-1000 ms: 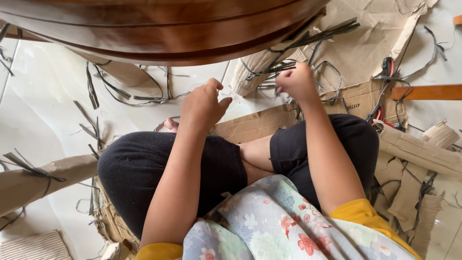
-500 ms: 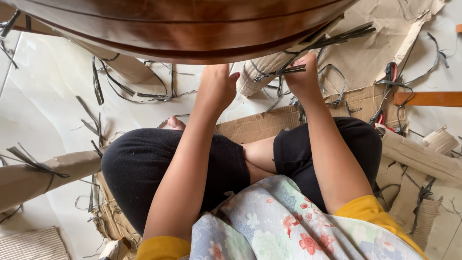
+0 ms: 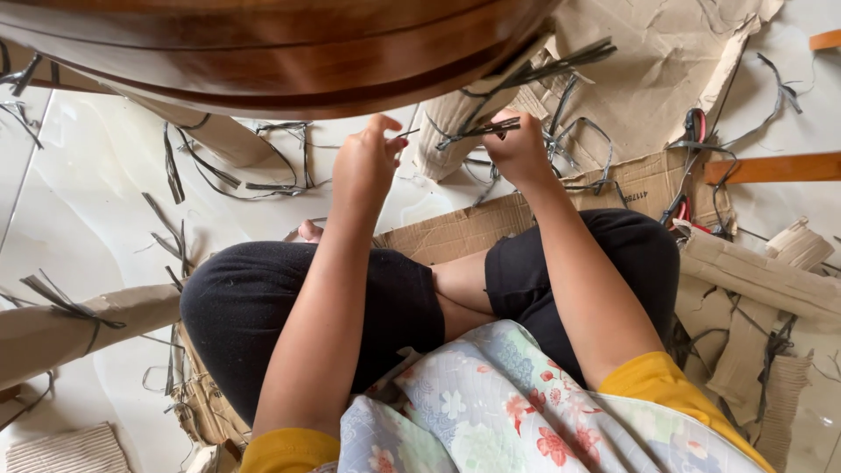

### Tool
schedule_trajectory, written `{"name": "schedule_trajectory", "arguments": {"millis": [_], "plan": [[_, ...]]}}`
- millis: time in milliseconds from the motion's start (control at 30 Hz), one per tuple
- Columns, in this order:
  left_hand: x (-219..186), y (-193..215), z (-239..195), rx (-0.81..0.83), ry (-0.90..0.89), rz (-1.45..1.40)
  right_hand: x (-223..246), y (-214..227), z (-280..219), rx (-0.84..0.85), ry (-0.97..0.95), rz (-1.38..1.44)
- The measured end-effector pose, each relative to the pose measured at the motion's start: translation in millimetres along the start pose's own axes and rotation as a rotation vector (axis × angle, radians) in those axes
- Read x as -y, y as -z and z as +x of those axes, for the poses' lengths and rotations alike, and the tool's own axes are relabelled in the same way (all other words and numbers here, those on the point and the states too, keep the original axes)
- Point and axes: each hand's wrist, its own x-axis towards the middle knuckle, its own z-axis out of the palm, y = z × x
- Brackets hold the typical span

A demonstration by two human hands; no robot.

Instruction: The person sits on the floor and wraps a wooden table leg with strips of corrugated cardboard, securing them with black plastic ties. They tear cardboard pieces, fold them around the leg, and tie them in place, repeating the process to cover the leg.

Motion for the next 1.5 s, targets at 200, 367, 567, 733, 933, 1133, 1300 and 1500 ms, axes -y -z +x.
{"name": "schedule_trajectory", "arguments": {"millis": [200, 367, 567, 733, 933, 1133, 1300, 1500], "plan": [[53.1, -44.2, -19.7, -0.027, -0.037, 0.416, 29.4, 1.2, -28.8, -0.020, 0.226, -0.055], [34.0, -59.4, -56.3, -0.091, -0.330, 0.494, 55.4, 13.9, -62.0, 0.084, 0.150, -0.157], [0.3, -43.3, -56.3, -0.015, -0.648, 0.283, 74.3, 17.9, -94.4, 0.234, 0.144, -0.212], [2.6, -45.8, -44.8, 0.047, -0.631, -0.006, 105.3, 26.5, -111.5, 0.249, 0.202, -0.200], [0.3, -48.5, -38.6, 0.113, -0.631, -0.087, 128.8, 19.7, -112.0, 0.149, 0.359, 0.105], [11.3, -62.8, -39.2, 0.059, -0.513, -0.272, 105.4, 9.0, -93.3, -0.067, 0.474, 0.045], [0.1, -55.2, -43.6, 0.014, -0.466, -0.365, 69.1, -14.4, -85.7, -0.054, 0.491, -0.024], [0.0, -64.1, -46.3, -0.095, -0.292, -0.493, 53.9, -24.7, -89.3, -0.070, 0.595, -0.108]]}}
